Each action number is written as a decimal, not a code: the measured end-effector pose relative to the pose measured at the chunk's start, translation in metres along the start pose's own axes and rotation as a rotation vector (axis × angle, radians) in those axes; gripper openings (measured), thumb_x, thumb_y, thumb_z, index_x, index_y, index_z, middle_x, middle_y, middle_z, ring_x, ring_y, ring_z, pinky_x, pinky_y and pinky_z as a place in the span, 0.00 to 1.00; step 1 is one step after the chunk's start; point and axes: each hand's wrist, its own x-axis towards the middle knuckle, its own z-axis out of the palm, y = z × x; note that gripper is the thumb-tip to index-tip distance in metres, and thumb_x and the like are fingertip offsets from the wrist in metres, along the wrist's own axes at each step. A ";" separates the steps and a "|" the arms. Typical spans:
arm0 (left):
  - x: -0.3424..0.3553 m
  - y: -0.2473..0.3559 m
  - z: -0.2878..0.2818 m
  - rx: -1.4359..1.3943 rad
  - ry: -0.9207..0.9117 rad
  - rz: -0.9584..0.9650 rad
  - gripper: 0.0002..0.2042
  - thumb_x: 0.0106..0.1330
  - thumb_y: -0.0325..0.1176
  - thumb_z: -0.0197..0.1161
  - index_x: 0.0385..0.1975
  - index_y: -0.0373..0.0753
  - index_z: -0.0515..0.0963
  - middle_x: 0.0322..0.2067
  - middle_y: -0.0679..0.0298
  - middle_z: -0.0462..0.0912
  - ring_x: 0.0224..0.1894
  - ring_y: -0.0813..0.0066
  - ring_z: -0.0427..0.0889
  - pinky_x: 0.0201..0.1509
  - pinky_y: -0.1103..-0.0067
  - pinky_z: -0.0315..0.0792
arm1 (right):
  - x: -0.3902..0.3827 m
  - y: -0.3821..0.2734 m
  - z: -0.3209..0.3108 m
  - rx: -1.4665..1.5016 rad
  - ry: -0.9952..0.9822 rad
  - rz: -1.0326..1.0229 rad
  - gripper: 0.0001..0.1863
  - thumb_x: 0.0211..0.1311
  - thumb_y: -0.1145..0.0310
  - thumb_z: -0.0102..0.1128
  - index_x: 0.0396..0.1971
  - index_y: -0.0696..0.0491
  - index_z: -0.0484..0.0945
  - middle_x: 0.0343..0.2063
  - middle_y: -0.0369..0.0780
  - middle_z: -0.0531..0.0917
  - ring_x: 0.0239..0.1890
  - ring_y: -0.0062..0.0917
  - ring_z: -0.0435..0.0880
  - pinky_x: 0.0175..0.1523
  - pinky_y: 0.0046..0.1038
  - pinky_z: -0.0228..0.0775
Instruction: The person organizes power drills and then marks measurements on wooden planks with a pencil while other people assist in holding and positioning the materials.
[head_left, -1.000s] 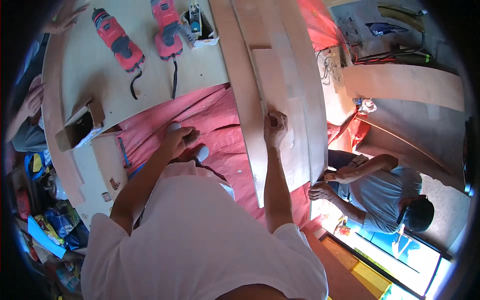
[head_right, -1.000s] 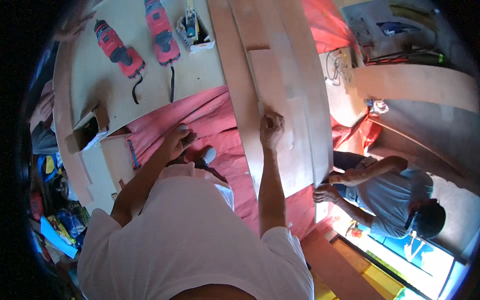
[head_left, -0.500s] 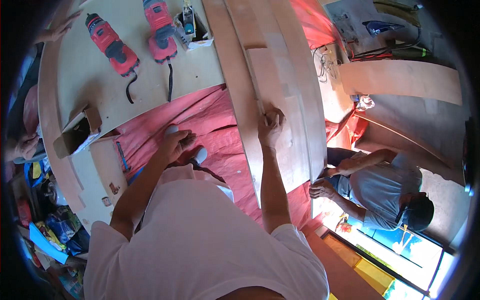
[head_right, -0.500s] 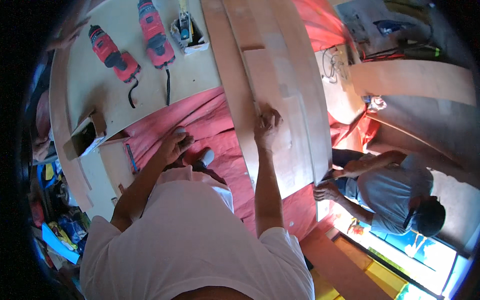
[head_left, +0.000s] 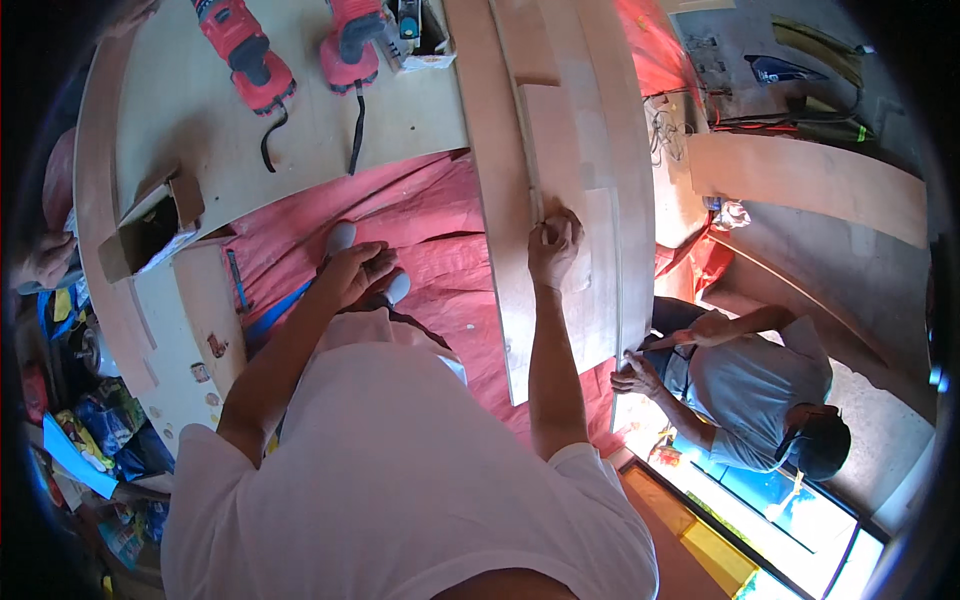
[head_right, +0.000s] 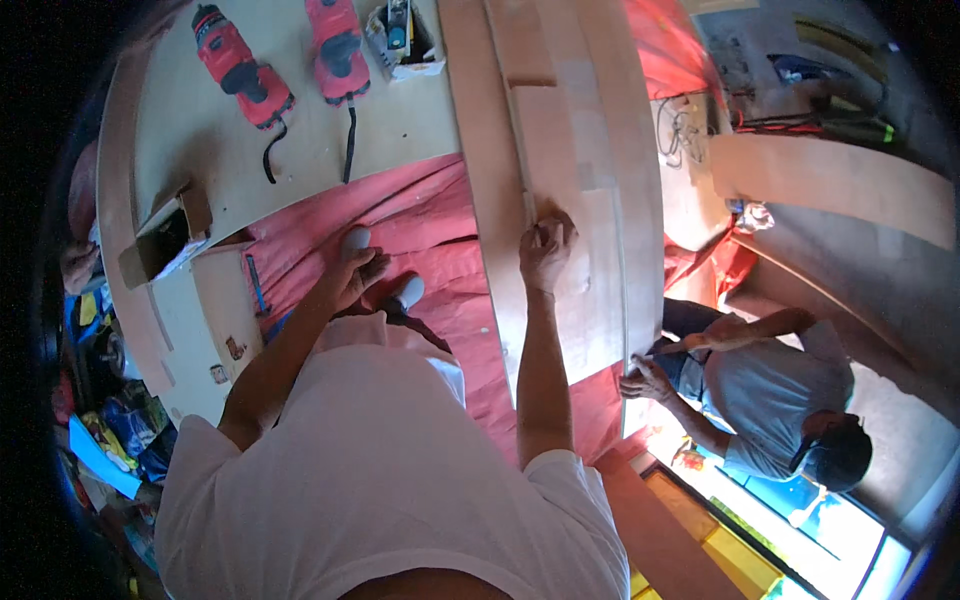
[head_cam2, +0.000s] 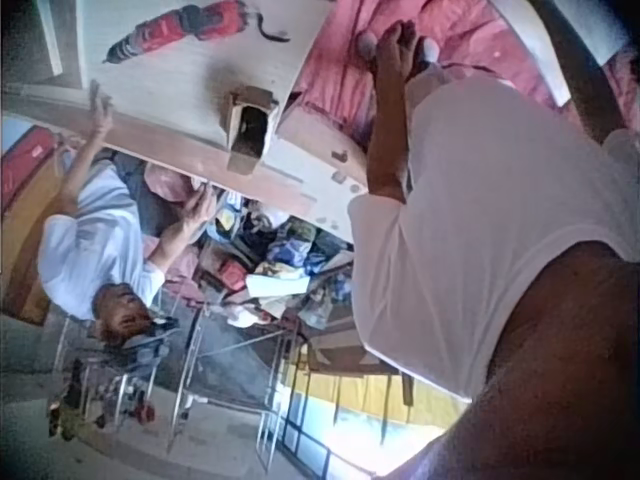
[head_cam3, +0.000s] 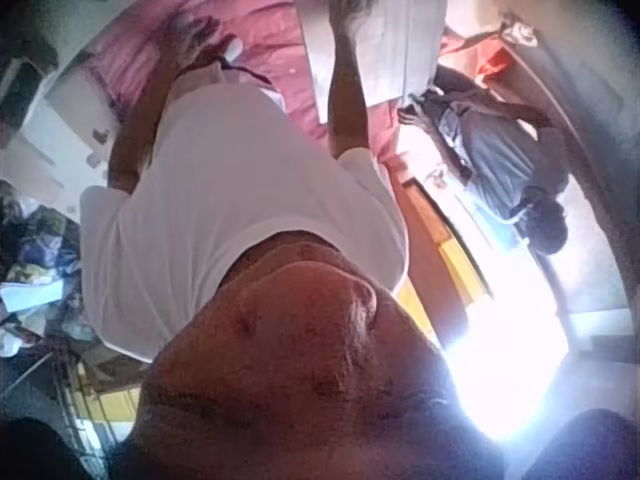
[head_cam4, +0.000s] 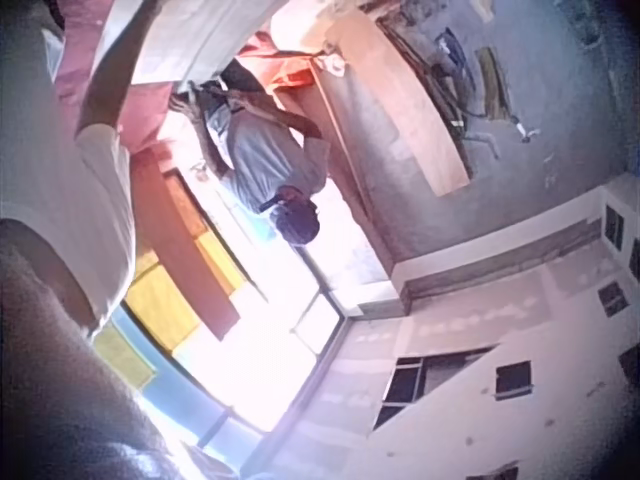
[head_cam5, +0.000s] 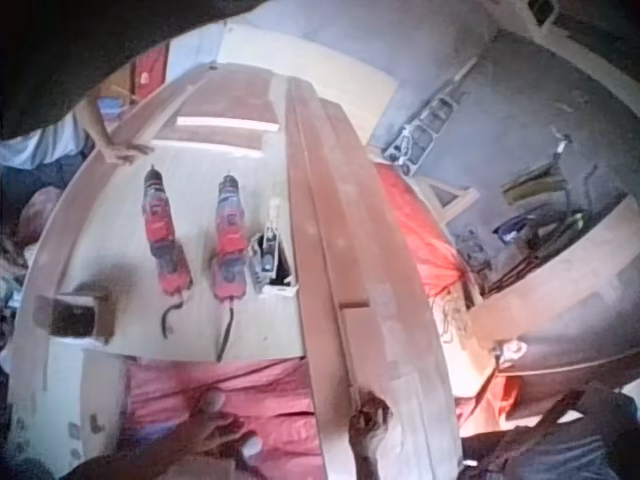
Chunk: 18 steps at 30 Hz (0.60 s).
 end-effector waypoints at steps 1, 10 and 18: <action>-0.001 0.000 0.000 -0.003 0.003 -0.002 0.06 0.63 0.25 0.53 0.36 0.28 0.72 0.37 0.52 0.77 0.44 0.61 0.78 0.50 0.71 0.76 | 0.000 -0.001 0.000 0.029 0.006 0.012 0.08 0.43 0.80 0.57 0.27 0.55 0.71 0.42 0.47 0.75 0.44 0.43 0.71 0.48 0.39 0.65; -0.004 -0.001 -0.003 0.038 -0.014 0.041 0.08 0.64 0.26 0.52 0.38 0.27 0.72 0.38 0.52 0.78 0.44 0.60 0.78 0.50 0.72 0.76 | 0.002 -0.007 -0.003 -0.018 0.040 0.027 0.07 0.43 0.80 0.60 0.20 0.56 0.71 0.36 0.44 0.78 0.46 0.39 0.74 0.46 0.38 0.68; -0.002 0.000 -0.004 -0.015 -0.008 0.025 0.07 0.63 0.25 0.53 0.36 0.28 0.73 0.37 0.50 0.78 0.43 0.59 0.78 0.51 0.71 0.75 | -0.003 -0.004 -0.002 0.031 0.020 0.064 0.09 0.44 0.79 0.60 0.26 0.56 0.71 0.43 0.46 0.76 0.45 0.40 0.74 0.47 0.36 0.68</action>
